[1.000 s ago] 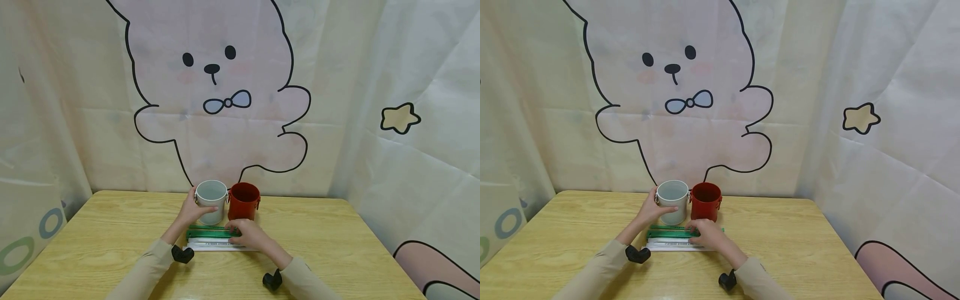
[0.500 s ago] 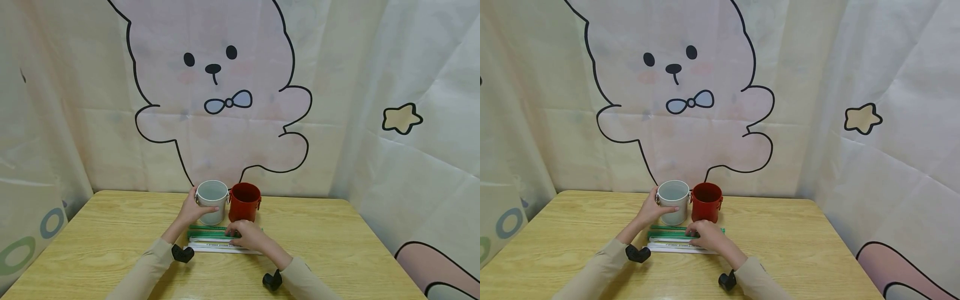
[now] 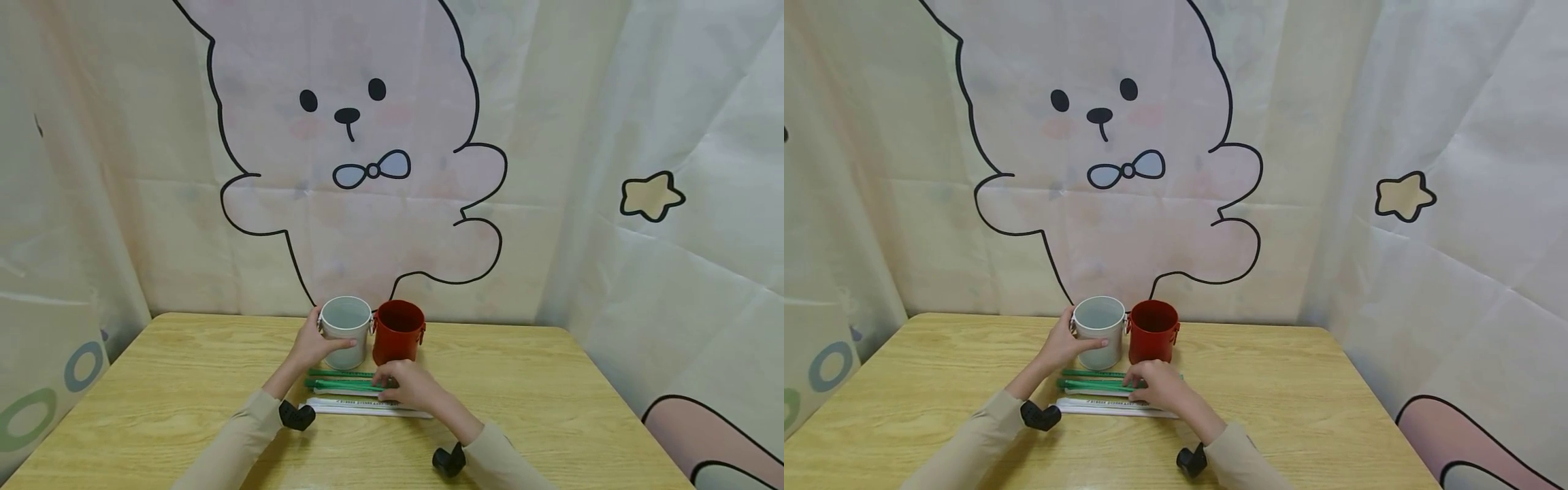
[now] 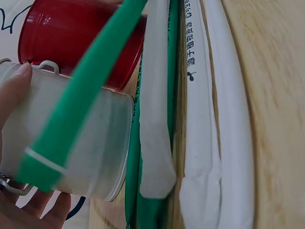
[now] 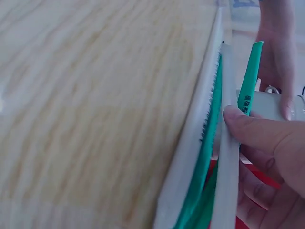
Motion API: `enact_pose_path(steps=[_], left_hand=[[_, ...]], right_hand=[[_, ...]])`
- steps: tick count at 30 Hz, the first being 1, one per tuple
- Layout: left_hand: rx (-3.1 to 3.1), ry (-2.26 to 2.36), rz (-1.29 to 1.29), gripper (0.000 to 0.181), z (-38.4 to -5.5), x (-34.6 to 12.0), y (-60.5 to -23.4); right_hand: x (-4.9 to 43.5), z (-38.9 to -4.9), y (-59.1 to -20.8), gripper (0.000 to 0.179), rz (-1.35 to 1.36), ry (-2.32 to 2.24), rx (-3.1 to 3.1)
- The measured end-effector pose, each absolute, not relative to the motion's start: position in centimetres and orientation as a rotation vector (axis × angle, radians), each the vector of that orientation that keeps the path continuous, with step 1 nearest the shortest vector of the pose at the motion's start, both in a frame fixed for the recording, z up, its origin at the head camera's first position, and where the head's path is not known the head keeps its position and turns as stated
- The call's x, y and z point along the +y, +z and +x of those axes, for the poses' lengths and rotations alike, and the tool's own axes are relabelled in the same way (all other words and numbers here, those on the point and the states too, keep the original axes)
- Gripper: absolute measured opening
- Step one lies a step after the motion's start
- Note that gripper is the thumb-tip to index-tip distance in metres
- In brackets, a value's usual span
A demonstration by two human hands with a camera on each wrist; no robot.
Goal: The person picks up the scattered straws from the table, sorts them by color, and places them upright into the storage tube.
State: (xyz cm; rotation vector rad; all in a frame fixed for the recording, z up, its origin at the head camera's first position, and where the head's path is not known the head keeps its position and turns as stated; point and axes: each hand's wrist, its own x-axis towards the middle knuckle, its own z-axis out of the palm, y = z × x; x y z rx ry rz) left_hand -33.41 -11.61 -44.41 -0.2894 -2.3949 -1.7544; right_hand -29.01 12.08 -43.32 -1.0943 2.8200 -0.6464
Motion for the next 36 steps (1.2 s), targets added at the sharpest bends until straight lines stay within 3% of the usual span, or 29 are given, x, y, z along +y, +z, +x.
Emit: enact_pose_path(steps=[15,36], left_hand=[[-2.371,-1.760,-0.314,0.095,-33.1,-11.9,-44.3],[-2.351,-1.756,-0.338,0.090,-33.2,-11.7,-44.6]], right_hand=[[12.8,-27.9,-41.6,0.012,-1.139,-0.933,2.907],[10.1,-29.0,-35.7,0.019,-1.149,-1.477,2.886]])
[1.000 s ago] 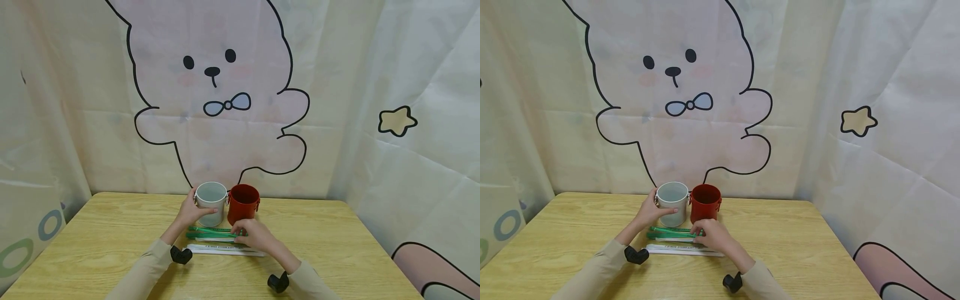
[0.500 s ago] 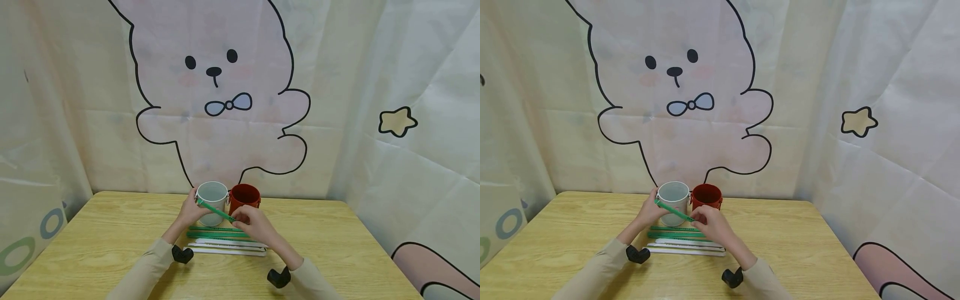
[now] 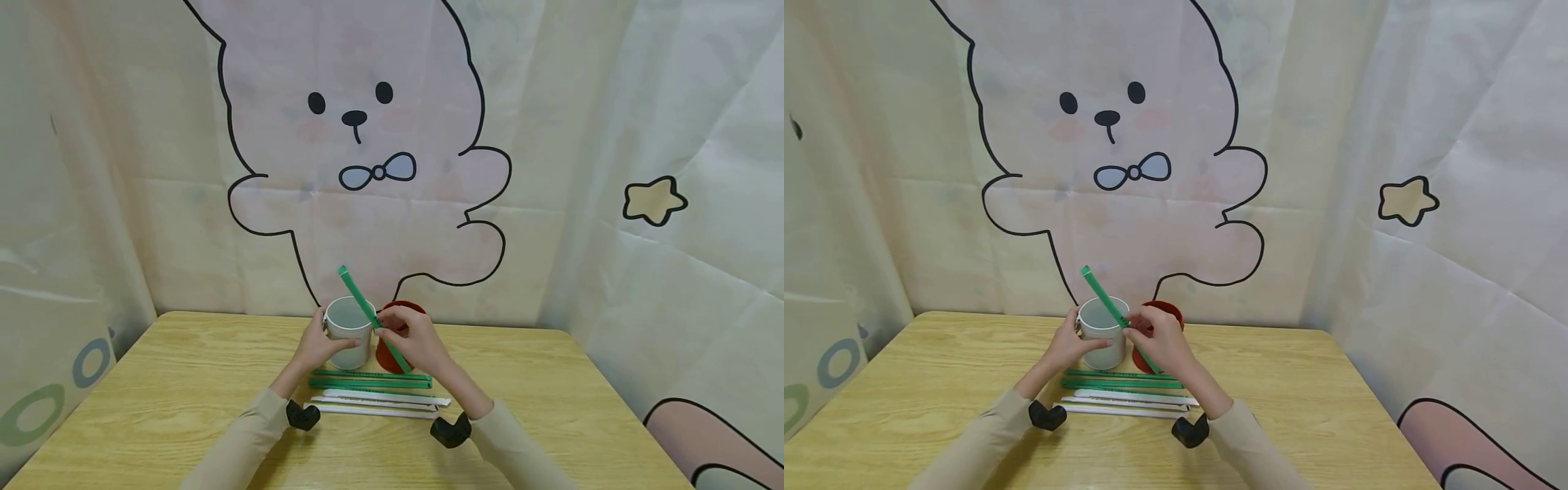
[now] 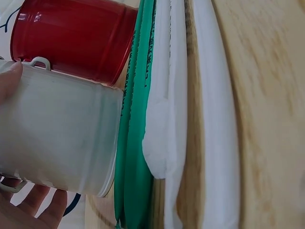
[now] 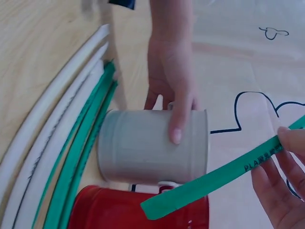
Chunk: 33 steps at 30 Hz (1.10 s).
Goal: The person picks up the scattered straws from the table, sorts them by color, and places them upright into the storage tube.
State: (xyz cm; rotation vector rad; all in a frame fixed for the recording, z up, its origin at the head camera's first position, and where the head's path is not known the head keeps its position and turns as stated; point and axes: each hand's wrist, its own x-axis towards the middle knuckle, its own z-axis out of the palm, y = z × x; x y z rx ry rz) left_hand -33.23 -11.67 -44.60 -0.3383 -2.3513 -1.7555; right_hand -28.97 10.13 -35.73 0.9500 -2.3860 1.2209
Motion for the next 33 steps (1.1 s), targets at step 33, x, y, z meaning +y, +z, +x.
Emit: enact_pose_path(steps=[33], left_hand=[[-2.350,-1.760,-0.297,0.091,-33.2,-11.5,-44.5]], right_hand=[[4.0,-29.4,-33.7,0.018,0.709,1.509,-2.088]])
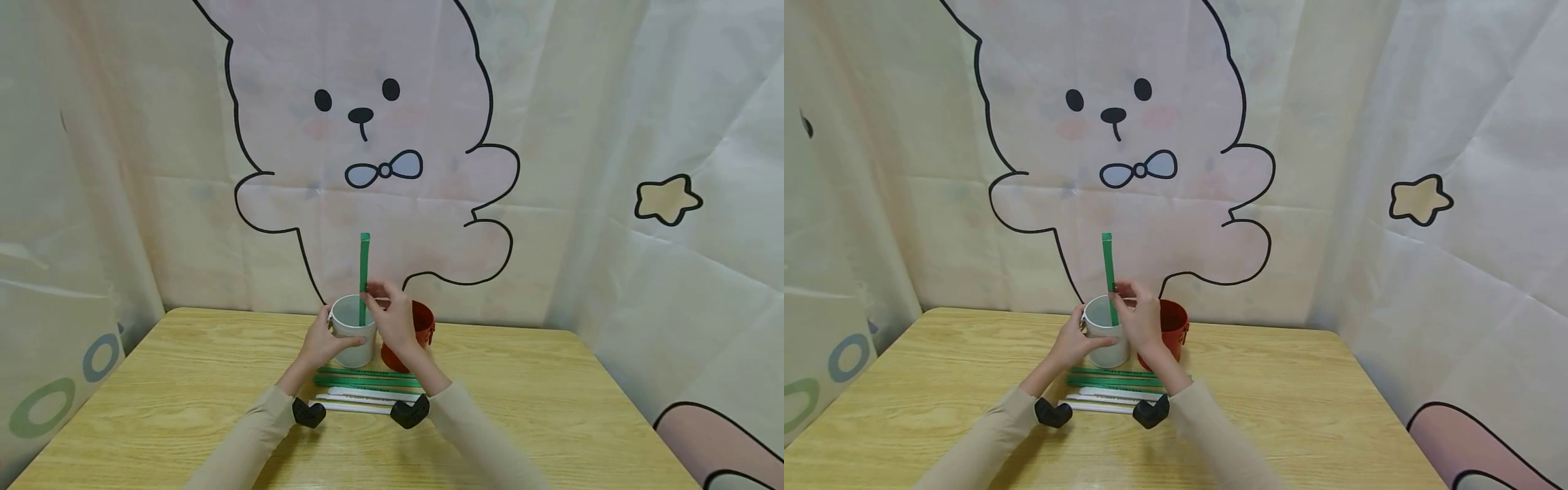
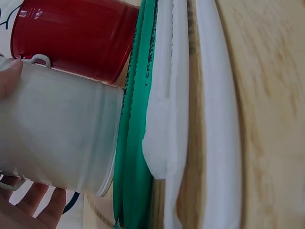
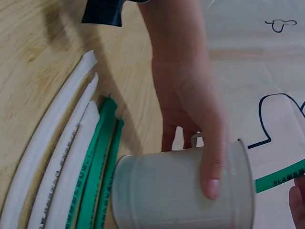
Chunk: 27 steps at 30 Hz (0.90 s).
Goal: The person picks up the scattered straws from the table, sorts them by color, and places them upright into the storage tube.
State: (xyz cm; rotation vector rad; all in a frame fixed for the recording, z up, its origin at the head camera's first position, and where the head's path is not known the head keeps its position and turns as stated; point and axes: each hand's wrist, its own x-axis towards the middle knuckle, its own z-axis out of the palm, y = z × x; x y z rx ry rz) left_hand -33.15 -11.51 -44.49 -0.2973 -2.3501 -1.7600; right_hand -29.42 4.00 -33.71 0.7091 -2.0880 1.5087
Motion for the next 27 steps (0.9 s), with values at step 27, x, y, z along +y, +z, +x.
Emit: enact_pose_path(steps=[27], left_hand=[[-2.389,-1.675,-0.276,0.090,-33.3,-11.4,-44.7]], right_hand=[[3.4,-31.4,-39.0,0.021,0.743,1.324,-2.251]])
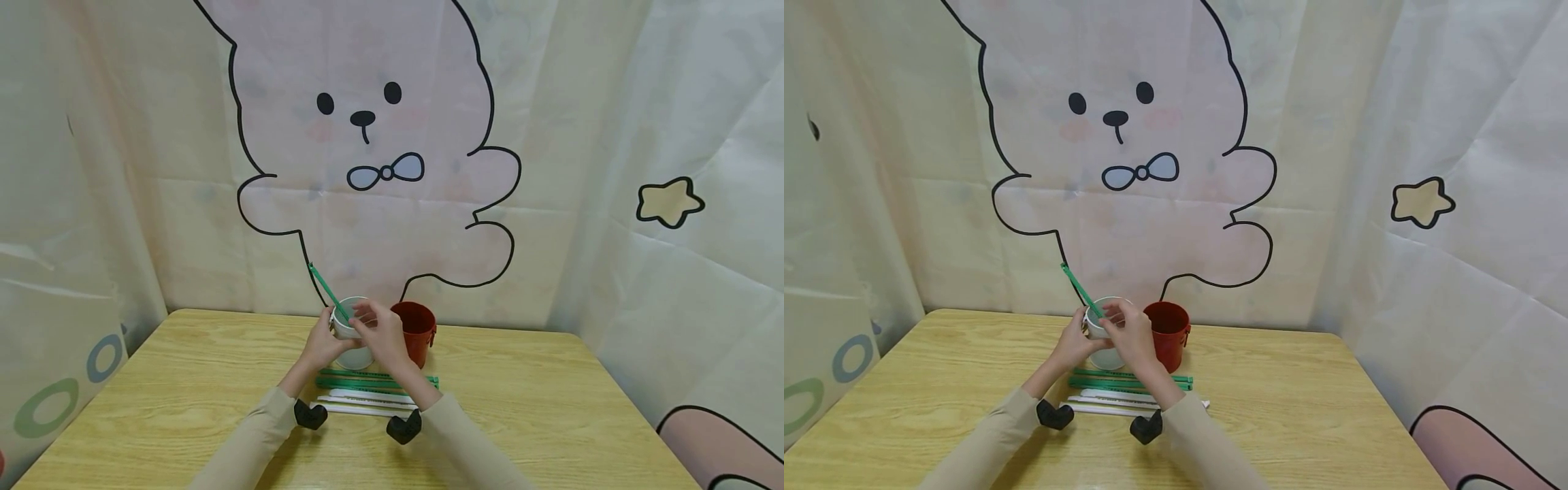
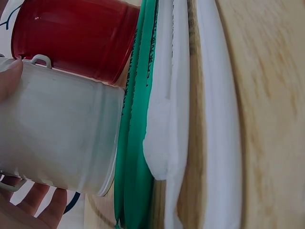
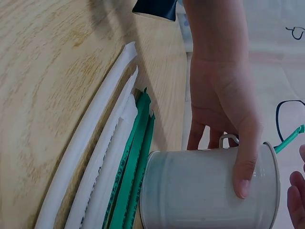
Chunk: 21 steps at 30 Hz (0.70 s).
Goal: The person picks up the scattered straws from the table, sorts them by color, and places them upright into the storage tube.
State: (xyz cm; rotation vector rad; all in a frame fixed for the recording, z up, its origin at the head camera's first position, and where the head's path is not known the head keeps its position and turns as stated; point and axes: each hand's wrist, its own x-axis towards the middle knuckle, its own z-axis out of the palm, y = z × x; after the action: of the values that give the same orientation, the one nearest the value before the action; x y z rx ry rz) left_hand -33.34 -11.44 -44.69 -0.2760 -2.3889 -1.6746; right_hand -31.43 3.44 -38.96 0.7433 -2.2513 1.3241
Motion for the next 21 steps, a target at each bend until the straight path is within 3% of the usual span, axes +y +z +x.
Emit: enact_pose_path(steps=[21], left_hand=[[-2.361,-1.707,-0.306,0.092,-33.4,-11.5,-44.9]], right_hand=[[8.2,-29.0,-41.1,0.027,0.926,1.210,-2.293]])
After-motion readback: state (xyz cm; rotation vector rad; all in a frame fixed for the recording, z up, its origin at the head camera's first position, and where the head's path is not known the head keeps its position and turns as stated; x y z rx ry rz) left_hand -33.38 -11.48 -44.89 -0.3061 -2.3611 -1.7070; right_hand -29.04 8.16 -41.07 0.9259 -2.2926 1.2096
